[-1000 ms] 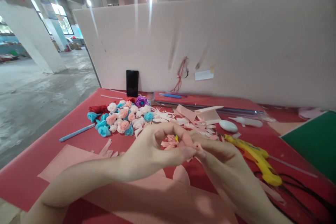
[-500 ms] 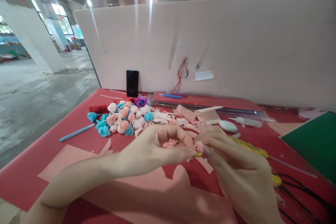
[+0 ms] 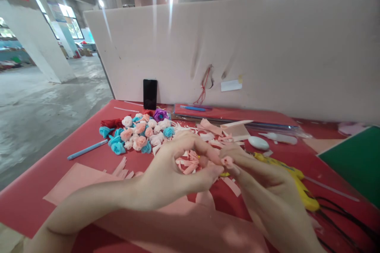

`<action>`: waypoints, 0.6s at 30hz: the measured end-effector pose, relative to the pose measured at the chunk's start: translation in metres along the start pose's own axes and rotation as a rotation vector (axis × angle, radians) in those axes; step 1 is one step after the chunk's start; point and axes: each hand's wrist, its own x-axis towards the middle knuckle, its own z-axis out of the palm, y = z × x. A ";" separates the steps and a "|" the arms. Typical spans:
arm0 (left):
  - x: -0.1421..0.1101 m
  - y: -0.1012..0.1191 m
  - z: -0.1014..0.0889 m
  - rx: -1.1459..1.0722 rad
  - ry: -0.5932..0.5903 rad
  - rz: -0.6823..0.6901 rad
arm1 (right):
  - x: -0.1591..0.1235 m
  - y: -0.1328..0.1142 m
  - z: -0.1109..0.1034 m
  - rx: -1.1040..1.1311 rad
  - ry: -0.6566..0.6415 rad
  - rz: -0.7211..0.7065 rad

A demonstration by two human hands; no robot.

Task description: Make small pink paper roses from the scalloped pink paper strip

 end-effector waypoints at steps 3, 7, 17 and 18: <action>0.000 -0.001 0.000 -0.019 -0.010 -0.028 | 0.000 -0.003 0.001 -0.042 0.022 -0.020; -0.001 -0.003 0.000 -0.032 -0.013 -0.018 | 0.002 -0.006 0.002 -0.113 0.066 -0.079; -0.001 -0.003 -0.001 -0.080 -0.034 -0.067 | 0.001 -0.009 0.004 -0.257 0.134 -0.251; -0.001 -0.002 -0.001 -0.098 -0.052 -0.097 | 0.000 -0.009 0.004 -0.264 0.142 -0.265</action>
